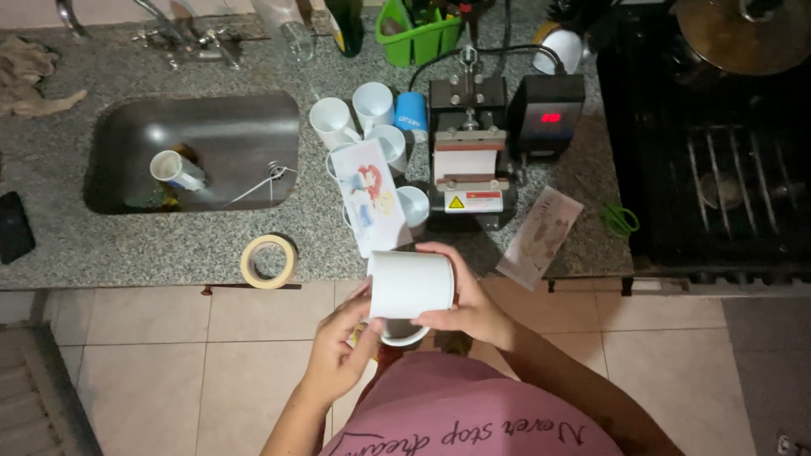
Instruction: The person cuts printed images from paper using scissors, then wraps a blue transfer sheet around a white mug and places it into a heat press machine. They repeat the cutting process with another printed image. The person handles paper, scissors, tape, mugs, and a heat press.
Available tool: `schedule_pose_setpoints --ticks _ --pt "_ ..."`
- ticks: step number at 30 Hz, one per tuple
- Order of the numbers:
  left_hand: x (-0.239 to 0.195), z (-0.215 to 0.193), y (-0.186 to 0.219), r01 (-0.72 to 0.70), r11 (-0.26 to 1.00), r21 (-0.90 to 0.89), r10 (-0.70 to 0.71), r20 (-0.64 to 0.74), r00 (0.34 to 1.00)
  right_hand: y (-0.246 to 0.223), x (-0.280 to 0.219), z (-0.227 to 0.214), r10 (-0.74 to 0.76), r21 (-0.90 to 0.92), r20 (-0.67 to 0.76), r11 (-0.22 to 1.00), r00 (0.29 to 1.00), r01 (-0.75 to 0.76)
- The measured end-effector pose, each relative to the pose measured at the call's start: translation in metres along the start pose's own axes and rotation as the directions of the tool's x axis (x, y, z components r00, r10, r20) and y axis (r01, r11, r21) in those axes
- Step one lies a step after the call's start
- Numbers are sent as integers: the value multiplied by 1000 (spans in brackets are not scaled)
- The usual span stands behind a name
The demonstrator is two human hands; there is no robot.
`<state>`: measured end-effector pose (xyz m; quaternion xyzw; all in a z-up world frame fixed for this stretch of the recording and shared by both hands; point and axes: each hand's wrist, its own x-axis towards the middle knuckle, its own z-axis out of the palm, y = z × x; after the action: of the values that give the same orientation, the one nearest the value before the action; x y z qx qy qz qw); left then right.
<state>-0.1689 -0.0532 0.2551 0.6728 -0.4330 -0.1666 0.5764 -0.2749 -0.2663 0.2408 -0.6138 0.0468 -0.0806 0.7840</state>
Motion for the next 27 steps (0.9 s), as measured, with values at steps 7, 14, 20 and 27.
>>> schedule_pose_setpoints --ticks 7,14,20,27 --pt "-5 29 8 272 950 -157 -260 90 961 -5 -29 -5 68 16 -59 998 996 -67" --pt "-3 70 -3 84 971 -224 -131 -206 970 25 -48 -10 90 450 69 886 994 -111" --pt "24 97 31 -46 992 120 97 -467 879 29 -36 12 -211 -65 -408 977 888 202" --pt "69 100 27 -405 914 11 285 -728 624 -23 -22 54 -608 -738 -36 551 793 389"
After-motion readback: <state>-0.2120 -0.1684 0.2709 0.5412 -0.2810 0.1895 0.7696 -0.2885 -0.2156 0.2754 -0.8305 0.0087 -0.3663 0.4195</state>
